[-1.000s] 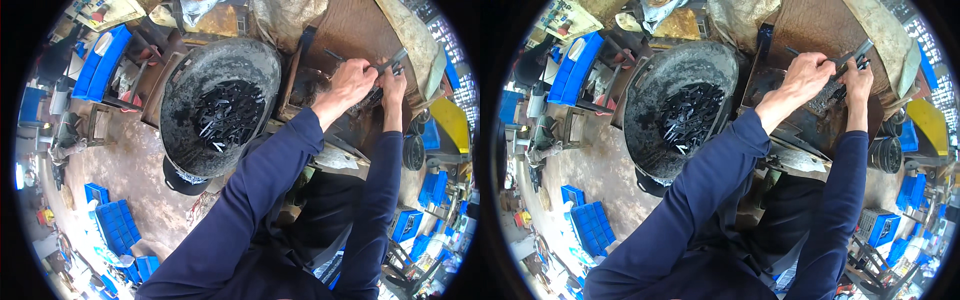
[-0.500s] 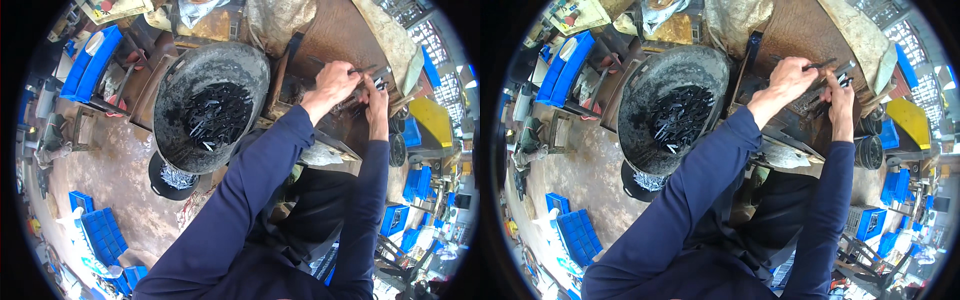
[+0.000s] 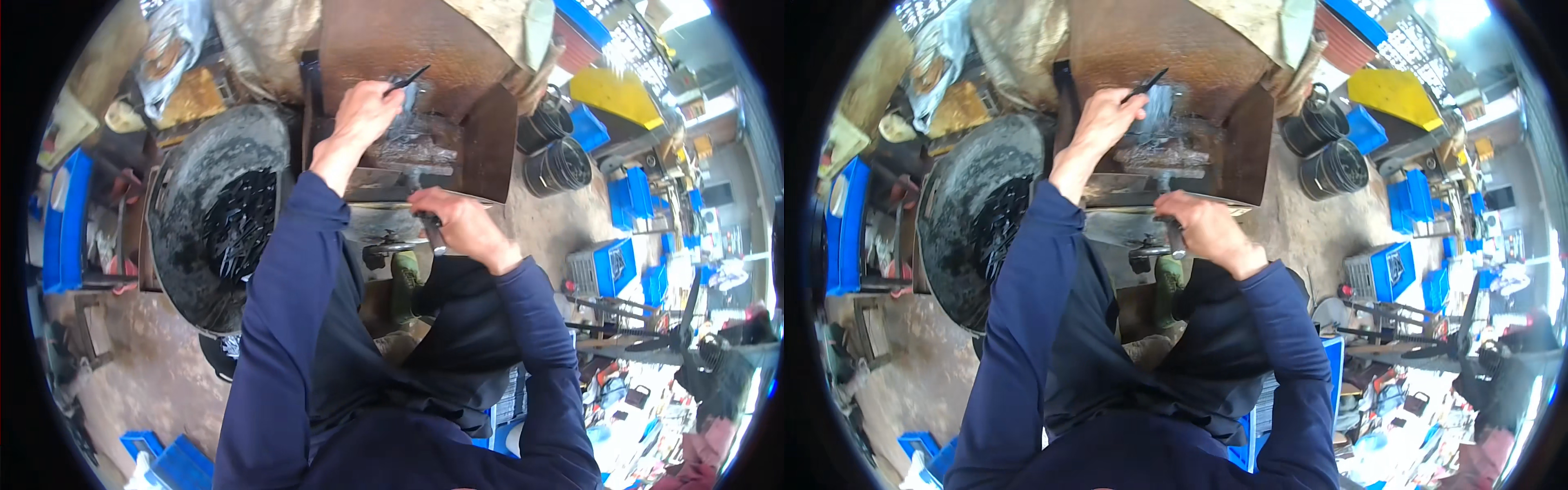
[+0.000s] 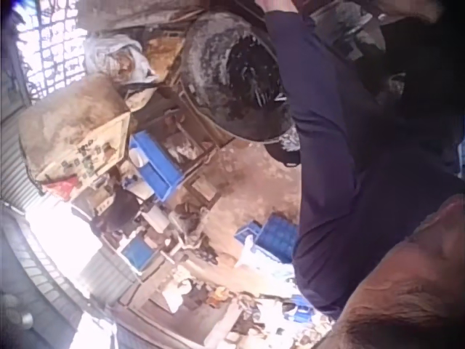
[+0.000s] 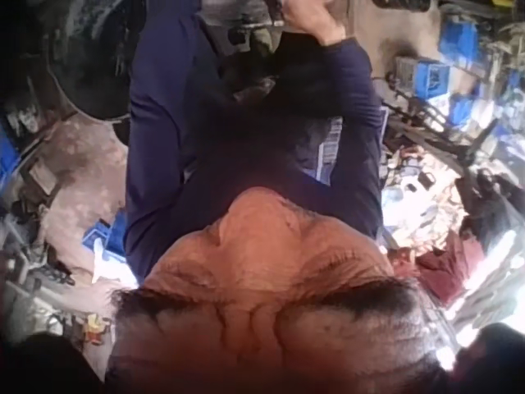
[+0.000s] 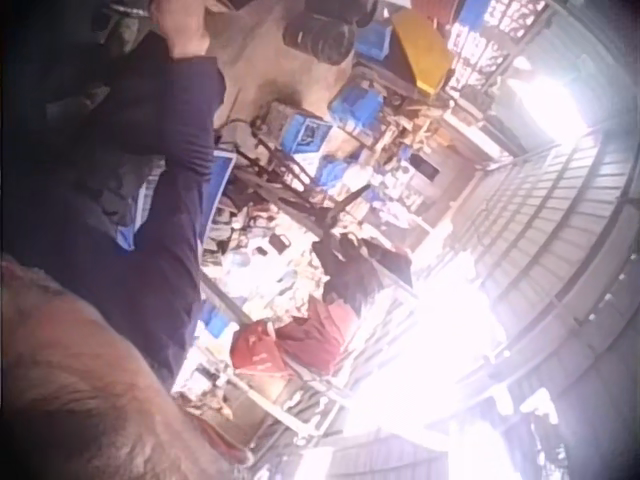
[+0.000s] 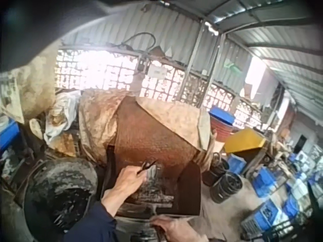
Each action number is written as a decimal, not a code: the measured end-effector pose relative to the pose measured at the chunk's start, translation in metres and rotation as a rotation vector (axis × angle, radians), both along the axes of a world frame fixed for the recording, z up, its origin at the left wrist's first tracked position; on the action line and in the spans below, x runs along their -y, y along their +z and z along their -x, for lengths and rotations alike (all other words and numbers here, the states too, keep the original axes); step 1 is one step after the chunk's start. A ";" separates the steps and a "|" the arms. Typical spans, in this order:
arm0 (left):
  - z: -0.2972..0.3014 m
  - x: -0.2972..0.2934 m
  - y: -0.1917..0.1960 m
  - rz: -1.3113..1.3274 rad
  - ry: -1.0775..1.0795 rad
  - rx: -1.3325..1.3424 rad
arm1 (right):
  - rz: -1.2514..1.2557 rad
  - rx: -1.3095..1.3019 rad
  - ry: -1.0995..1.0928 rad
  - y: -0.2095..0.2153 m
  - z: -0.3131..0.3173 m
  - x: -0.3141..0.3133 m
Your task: Grinding or polishing small metal components using a bench grinder while holding them with pliers.
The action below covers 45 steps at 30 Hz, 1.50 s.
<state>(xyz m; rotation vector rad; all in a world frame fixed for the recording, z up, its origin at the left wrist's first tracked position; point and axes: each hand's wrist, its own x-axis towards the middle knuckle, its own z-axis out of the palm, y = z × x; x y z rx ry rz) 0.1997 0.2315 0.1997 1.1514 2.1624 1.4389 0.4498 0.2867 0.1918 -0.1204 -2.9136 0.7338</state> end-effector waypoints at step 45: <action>0.028 -0.019 -0.067 0.235 -0.184 0.005 | 1.296 -0.543 -0.625 0.030 0.061 -0.063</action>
